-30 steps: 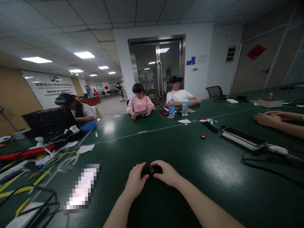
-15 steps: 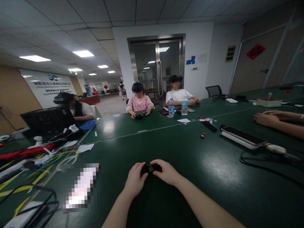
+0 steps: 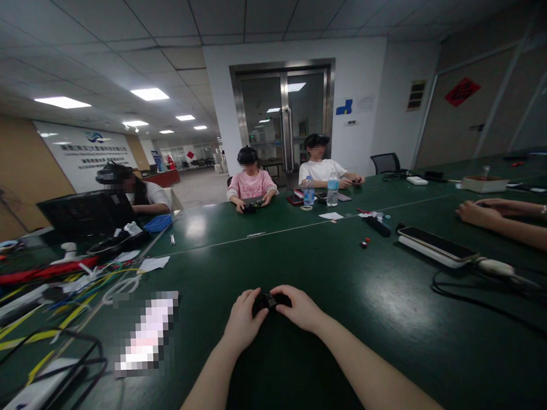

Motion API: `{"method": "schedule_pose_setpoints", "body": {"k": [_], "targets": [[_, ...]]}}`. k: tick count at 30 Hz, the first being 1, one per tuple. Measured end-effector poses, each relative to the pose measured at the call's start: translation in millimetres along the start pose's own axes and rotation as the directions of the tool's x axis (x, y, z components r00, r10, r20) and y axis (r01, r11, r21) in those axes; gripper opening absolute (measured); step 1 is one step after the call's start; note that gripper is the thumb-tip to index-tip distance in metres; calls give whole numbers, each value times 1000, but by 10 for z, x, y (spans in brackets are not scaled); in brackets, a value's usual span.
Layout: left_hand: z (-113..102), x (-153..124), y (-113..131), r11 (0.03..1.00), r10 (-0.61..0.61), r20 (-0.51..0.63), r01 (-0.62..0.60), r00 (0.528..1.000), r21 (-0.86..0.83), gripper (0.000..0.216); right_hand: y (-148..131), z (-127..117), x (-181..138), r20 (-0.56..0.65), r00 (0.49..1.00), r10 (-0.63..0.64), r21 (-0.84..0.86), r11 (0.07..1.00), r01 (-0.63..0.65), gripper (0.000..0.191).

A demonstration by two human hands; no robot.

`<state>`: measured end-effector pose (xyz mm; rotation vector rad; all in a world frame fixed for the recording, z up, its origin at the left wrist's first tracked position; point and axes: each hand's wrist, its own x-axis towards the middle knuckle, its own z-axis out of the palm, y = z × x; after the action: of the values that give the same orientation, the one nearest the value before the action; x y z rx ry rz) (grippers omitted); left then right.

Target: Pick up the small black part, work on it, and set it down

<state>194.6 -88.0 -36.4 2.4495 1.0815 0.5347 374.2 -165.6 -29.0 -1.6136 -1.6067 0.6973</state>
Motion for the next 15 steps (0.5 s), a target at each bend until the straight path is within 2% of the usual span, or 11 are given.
{"method": "schedule_pose_setpoints", "body": {"k": [15], "targets": [[-13, 7, 9, 1000, 1, 24, -1, 1000, -14, 44, -1, -18, -9, -1, 1000, -19, -2, 1000, 19, 33]]}}
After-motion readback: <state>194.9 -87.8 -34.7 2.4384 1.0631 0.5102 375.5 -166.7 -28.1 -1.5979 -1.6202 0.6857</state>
